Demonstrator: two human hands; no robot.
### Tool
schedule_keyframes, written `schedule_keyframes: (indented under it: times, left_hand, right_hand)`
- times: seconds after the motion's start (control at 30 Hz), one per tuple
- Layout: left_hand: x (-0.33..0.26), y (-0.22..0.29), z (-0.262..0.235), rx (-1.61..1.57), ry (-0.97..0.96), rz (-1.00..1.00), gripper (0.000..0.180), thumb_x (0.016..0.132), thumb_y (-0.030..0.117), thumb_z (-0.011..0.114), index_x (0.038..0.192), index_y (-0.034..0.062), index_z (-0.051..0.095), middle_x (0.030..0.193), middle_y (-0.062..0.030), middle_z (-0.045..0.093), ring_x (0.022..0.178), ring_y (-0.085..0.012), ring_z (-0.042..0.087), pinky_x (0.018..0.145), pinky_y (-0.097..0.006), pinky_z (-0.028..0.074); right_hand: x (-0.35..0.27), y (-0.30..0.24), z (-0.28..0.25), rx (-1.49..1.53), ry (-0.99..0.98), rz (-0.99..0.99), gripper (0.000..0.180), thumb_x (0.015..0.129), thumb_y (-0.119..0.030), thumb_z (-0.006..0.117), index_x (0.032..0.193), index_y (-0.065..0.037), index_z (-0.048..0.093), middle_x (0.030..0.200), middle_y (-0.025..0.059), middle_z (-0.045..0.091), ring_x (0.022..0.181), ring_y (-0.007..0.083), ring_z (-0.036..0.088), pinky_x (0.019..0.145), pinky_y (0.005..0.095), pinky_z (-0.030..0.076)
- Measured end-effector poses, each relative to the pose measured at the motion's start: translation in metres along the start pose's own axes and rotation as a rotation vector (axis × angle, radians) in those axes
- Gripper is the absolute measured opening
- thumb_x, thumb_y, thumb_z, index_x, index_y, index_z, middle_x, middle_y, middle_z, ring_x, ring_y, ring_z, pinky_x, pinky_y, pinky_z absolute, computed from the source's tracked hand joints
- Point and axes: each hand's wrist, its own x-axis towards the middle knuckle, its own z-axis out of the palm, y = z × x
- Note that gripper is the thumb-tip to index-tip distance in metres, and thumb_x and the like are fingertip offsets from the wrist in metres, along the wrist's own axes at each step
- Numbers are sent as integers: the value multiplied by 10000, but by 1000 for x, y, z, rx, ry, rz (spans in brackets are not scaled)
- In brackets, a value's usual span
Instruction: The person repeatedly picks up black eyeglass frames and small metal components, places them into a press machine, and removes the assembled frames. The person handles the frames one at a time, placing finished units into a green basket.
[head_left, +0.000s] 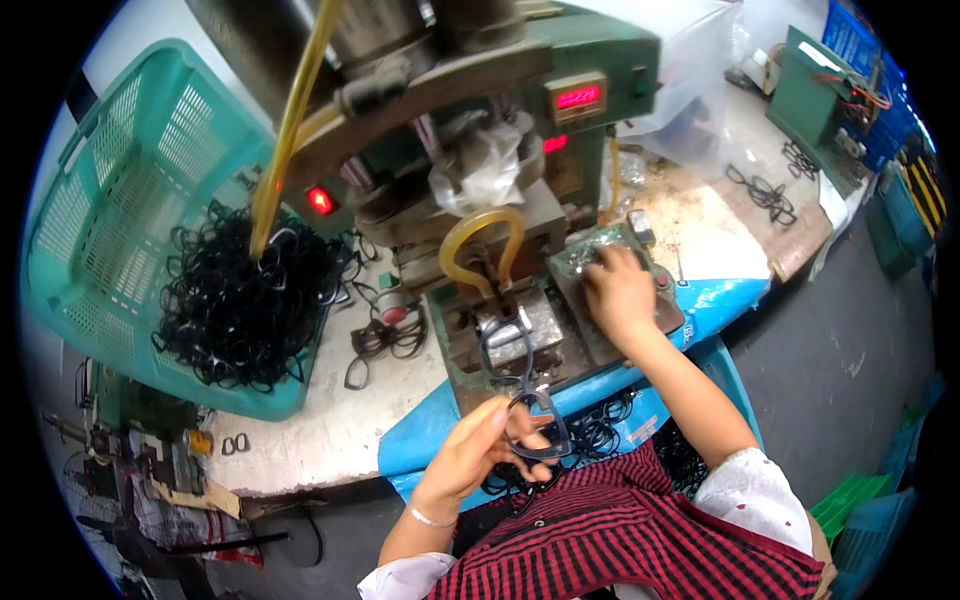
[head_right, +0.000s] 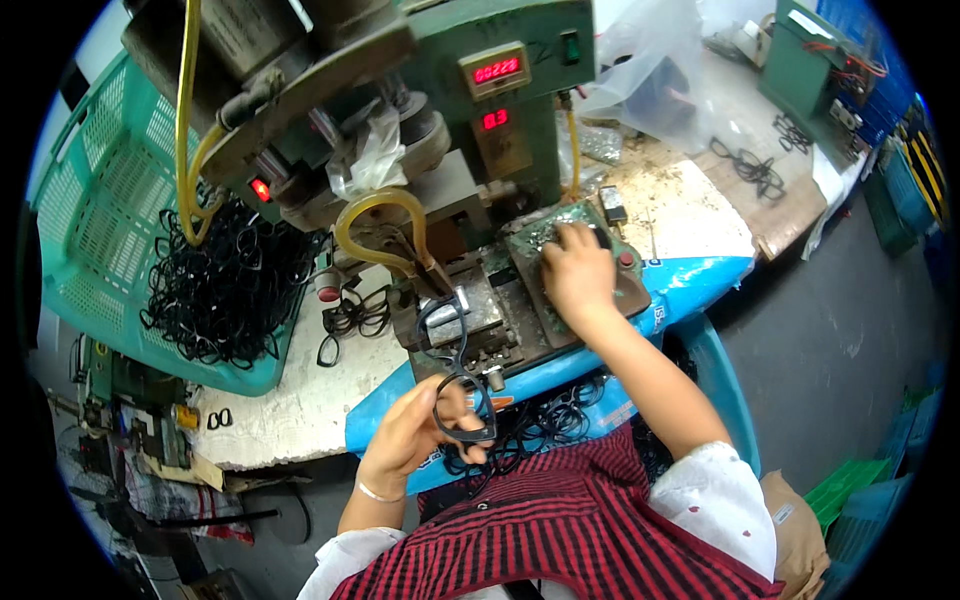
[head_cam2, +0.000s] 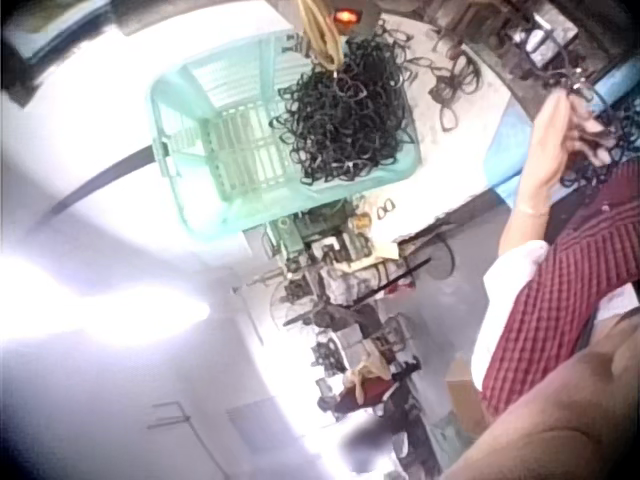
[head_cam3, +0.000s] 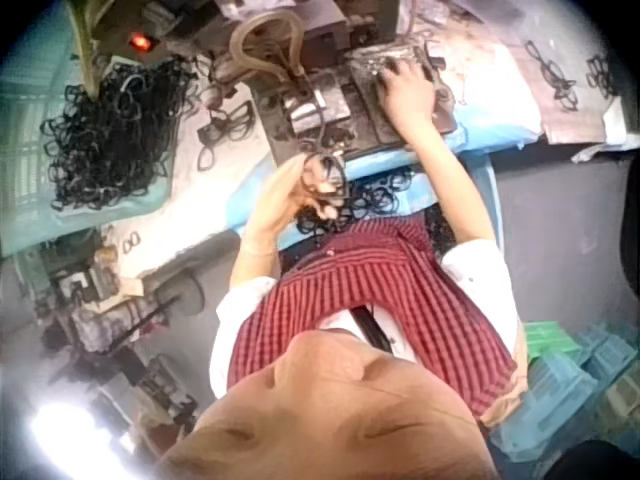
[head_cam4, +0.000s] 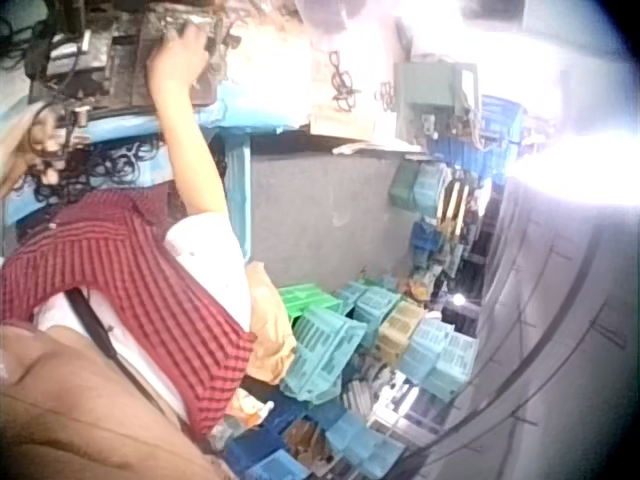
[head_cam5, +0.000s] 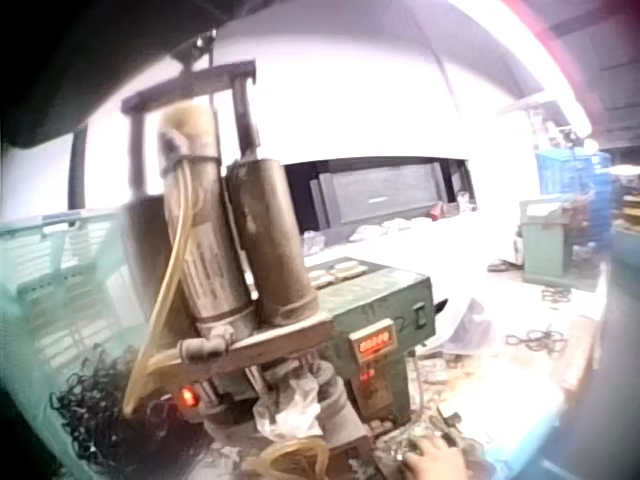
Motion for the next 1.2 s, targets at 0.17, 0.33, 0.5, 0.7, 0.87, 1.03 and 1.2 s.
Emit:
schedule_keyframes:
  times: [0.17,0.33,0.5,0.7,0.87,1.03,1.2]
  left_hand:
    - [-10,20,-91,232,679,525,179,1031,206,513,979,35,510,909,-156,673,805,-209,639,740,-323,525]
    - [25,53,-181,808,980,622,151,978,175,603,983,27,632,934,-63,682,798,-136,633,708,-270,502]
    - [93,56,-203,1706,1288,417,312,842,328,699,885,19,715,973,-147,661,946,-343,603,817,-455,475]
    - [79,37,-216,1617,1314,495,158,796,207,723,813,51,706,1014,-142,658,991,-338,610,868,-432,475]
    - [50,39,-199,897,1124,784,152,870,116,742,864,-9,656,1070,-95,689,918,-161,622,809,-263,464]
    - [44,39,-186,636,835,708,194,949,125,664,822,4,581,932,-82,716,767,-103,626,661,-207,480]
    - [28,31,-148,426,887,707,202,983,124,612,822,37,526,864,-99,706,756,-117,654,630,-217,519]
  right_hand:
    - [-41,29,-30,899,124,671,141,901,-109,702,993,-6,732,1036,75,721,967,166,649,888,286,494]
    - [-15,10,4,1088,258,691,216,986,-138,613,1112,7,712,1066,45,713,966,100,613,890,236,467]
    - [-1,-8,-8,973,216,512,139,919,-55,650,1038,-14,710,932,38,687,856,103,607,802,242,480]
    - [-39,11,-37,562,134,423,165,862,-28,666,1014,-23,732,994,138,719,896,269,680,834,330,516]
    - [-62,17,-71,629,115,534,121,845,5,672,950,7,732,917,109,711,860,206,666,799,301,512]
    - [-19,-31,-77,689,94,302,111,821,-34,706,928,-8,725,935,125,723,883,248,684,819,341,519]
    - [7,-46,-45,930,77,325,133,825,-53,693,949,-12,720,922,138,715,871,289,681,805,363,517]
